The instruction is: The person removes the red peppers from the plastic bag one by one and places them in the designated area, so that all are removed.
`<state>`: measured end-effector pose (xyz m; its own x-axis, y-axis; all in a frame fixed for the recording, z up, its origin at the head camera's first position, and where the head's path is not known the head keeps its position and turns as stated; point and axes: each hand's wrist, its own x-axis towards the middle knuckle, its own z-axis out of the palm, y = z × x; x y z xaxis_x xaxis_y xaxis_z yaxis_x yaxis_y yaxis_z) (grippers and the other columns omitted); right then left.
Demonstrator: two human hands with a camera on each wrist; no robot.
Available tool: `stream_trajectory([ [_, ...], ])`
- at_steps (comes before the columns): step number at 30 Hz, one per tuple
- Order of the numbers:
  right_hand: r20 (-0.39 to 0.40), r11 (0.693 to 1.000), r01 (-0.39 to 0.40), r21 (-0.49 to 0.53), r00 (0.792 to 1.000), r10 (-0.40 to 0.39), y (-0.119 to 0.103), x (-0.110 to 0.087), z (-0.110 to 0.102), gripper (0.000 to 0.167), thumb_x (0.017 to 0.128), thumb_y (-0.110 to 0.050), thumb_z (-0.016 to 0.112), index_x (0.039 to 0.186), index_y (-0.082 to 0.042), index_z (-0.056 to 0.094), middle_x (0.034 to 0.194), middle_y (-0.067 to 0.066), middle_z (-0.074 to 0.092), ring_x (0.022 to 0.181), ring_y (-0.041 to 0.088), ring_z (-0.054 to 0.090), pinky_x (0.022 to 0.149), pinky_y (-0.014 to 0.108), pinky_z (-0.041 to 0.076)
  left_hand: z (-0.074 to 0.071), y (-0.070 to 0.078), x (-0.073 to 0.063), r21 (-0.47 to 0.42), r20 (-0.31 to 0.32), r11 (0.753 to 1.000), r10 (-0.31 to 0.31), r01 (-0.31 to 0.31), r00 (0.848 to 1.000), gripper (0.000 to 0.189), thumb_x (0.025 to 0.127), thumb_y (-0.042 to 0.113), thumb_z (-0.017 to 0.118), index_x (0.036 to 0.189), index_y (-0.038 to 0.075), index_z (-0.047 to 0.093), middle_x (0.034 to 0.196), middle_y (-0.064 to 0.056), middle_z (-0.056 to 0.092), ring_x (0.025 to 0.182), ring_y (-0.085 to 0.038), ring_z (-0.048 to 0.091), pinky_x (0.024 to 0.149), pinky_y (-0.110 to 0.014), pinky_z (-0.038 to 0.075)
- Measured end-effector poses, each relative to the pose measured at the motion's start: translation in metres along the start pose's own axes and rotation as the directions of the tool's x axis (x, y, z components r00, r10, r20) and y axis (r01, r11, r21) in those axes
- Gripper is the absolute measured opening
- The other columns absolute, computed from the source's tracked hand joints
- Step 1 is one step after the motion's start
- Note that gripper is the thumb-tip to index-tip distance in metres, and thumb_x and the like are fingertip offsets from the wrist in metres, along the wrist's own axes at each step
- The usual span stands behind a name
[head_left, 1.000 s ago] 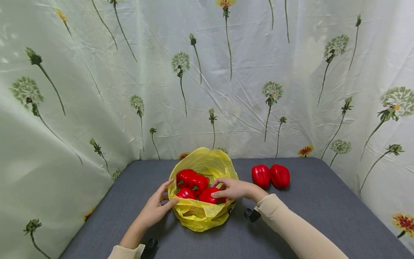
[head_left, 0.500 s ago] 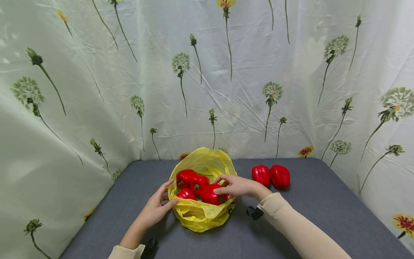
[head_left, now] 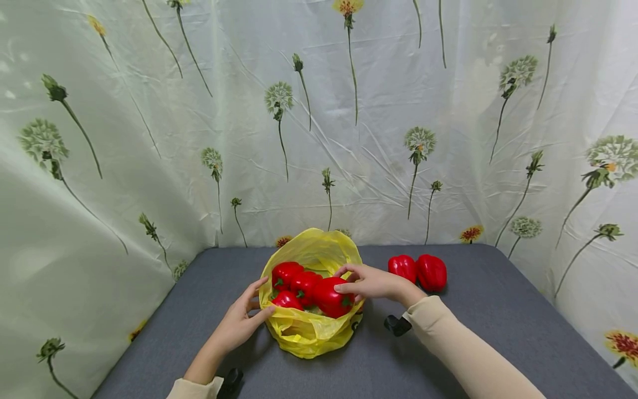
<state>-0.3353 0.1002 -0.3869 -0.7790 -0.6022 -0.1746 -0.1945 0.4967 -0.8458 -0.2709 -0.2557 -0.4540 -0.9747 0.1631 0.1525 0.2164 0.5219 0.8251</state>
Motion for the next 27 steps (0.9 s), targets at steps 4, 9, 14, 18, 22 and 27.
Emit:
stream_trajectory([
  [4, -0.01, 1.0, 0.006, 0.006, 1.0, -0.006, 0.0, -0.002, -0.004, 0.049, 0.1, -0.036, 0.075, 0.14, -0.013, 0.059, 0.13, 0.009, 0.068, 0.106, 0.02, 0.068, 0.091, 0.039, 0.062, 0.0, 0.0, 0.0, -0.002, 0.005, 1.0, 0.003, -0.003, 1.0, 0.074, 0.104, 0.033, 0.073, 0.167, 0.019, 0.037, 0.158, -0.023, 0.052, 0.121, -0.031, 0.072, 0.093, -0.045, 0.061],
  [9, -0.024, 1.0, 0.014, 0.016, 1.0, -0.013, 0.002, -0.003, -0.01, 0.048, 0.102, -0.037, 0.073, 0.141, -0.013, 0.059, 0.128, 0.01, 0.069, 0.105, 0.021, 0.069, 0.092, 0.04, 0.062, -0.001, 0.001, -0.001, -0.006, 0.006, 1.0, -0.002, 0.002, 1.0, 0.073, 0.104, 0.032, 0.074, 0.166, 0.02, 0.038, 0.16, -0.023, 0.051, 0.121, -0.032, 0.072, 0.095, -0.05, 0.061],
  [14, -0.053, 0.999, 0.016, 0.029, 0.999, -0.014, 0.003, -0.005, -0.016, 0.049, 0.102, -0.038, 0.074, 0.142, -0.013, 0.059, 0.128, 0.011, 0.069, 0.103, 0.021, 0.069, 0.095, 0.043, 0.061, -0.001, 0.002, -0.001, -0.008, 0.002, 1.0, -0.003, 0.003, 1.0, 0.072, 0.103, 0.031, 0.075, 0.165, 0.021, 0.039, 0.16, -0.023, 0.051, 0.122, -0.033, 0.071, 0.095, -0.052, 0.061],
  [18, -0.074, 0.999, 0.019, 0.045, 0.997, -0.015, 0.003, -0.007, -0.019, 0.05, 0.102, -0.038, 0.074, 0.142, -0.013, 0.059, 0.13, 0.012, 0.069, 0.102, 0.022, 0.07, 0.1, 0.05, 0.06, -0.001, 0.001, -0.001, -0.005, -0.001, 1.0, -0.006, 0.006, 1.0, 0.072, 0.103, 0.032, 0.075, 0.165, 0.02, 0.04, 0.16, -0.023, 0.051, 0.122, -0.033, 0.071, 0.095, -0.052, 0.061],
  [22, -0.091, 0.998, 0.037, 0.052, 0.995, -0.032, 0.004, -0.01, -0.022, 0.05, 0.103, -0.037, 0.072, 0.143, -0.011, 0.057, 0.134, 0.014, 0.068, 0.109, 0.022, 0.069, 0.102, 0.053, 0.059, -0.002, 0.001, -0.001, -0.002, -0.004, 1.0, -0.005, 0.005, 1.0, 0.072, 0.103, 0.032, 0.075, 0.165, 0.02, 0.04, 0.16, -0.024, 0.051, 0.122, -0.033, 0.071, 0.096, -0.052, 0.061],
  [27, -0.122, 0.996, 0.038, 0.078, 0.992, -0.028, 0.005, -0.017, -0.028, 0.051, 0.104, -0.039, 0.071, 0.145, -0.013, 0.057, 0.139, 0.014, 0.065, 0.115, 0.024, 0.068, 0.104, 0.053, 0.058, -0.002, 0.001, -0.001, -0.007, -0.002, 1.0, 0.001, -0.001, 1.0, 0.072, 0.103, 0.032, 0.075, 0.165, 0.019, 0.04, 0.159, -0.024, 0.051, 0.122, -0.033, 0.071, 0.096, -0.052, 0.06],
])
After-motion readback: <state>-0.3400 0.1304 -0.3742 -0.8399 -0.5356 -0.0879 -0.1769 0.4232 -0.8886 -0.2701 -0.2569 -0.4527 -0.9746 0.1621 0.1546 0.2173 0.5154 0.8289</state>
